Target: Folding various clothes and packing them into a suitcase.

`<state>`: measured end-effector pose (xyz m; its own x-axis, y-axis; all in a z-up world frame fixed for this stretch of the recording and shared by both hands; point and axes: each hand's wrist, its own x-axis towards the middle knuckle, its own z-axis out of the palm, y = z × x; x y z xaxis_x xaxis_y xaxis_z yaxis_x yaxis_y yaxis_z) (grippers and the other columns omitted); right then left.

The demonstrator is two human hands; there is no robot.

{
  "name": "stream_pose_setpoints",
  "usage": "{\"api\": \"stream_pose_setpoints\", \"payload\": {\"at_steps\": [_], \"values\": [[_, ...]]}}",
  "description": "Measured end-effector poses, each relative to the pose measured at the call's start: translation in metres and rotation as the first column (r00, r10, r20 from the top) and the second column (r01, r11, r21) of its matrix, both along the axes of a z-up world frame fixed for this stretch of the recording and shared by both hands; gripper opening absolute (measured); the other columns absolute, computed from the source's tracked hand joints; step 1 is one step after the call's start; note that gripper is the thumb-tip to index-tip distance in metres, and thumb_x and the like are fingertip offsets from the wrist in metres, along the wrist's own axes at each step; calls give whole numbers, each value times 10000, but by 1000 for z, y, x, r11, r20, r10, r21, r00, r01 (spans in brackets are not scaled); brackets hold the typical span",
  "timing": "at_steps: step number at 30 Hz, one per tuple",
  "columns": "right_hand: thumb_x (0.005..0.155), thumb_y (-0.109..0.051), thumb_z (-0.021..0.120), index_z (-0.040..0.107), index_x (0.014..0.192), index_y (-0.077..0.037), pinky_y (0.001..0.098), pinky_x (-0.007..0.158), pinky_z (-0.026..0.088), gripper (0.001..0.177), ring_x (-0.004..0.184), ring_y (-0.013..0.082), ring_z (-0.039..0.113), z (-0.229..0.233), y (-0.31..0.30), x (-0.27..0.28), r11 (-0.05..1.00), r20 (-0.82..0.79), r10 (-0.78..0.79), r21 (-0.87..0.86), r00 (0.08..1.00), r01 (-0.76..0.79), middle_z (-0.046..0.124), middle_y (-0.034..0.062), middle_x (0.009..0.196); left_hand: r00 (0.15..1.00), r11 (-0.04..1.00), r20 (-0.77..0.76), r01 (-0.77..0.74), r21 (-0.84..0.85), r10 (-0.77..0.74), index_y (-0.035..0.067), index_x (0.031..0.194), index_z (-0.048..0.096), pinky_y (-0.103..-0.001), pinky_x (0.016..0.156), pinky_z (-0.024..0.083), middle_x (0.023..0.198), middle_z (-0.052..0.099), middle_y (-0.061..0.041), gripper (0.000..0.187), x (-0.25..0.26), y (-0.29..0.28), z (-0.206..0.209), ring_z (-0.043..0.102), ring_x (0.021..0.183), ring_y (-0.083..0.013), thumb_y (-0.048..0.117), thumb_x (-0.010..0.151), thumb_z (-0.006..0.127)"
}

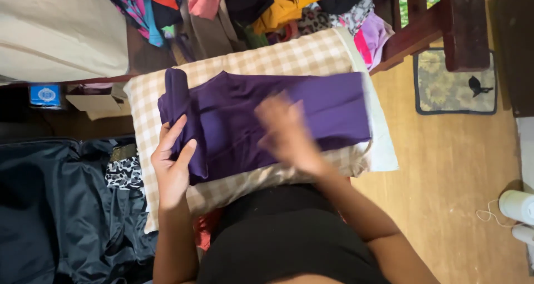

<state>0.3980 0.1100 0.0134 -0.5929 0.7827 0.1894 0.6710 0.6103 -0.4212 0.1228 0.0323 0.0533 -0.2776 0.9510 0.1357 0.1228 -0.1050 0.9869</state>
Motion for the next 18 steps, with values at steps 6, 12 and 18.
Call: {"api": "stream_pose_setpoints", "payload": {"at_steps": [6,12,18], "values": [[948,-309,727,404,1584,-63,636,1248,90,754,1563,379,273,37,-10,-6,927,-274,129,-307,953,-214,370,168,1654,1000,1000,15,-17,-1,17,18,1384,648,-285,1205,325,1372,600,-89,472,-10,-6,-7,523,1336,-185,-73,922,681],[1045,-191,732,641,1355,-3,403,1110,495,374,1240,299,657,70,11,101,862,-403,-497,-133,768,488,687,185,1279,999,999,-11,44,-17,-45,3,1338,659,-273,1164,356,1334,607,-82,437,-9,-1,-4,535,1312,-191,-96,913,672],[895,-207,843,609,1313,45,308,746,539,541,844,177,685,22,20,146,697,-215,-704,-392,677,601,727,122,952,994,994,37,104,-12,-104,-3,1339,655,-262,1115,397,1313,580,-80,430,-1,7,0,559,1258,-183,-104,922,662]]}}
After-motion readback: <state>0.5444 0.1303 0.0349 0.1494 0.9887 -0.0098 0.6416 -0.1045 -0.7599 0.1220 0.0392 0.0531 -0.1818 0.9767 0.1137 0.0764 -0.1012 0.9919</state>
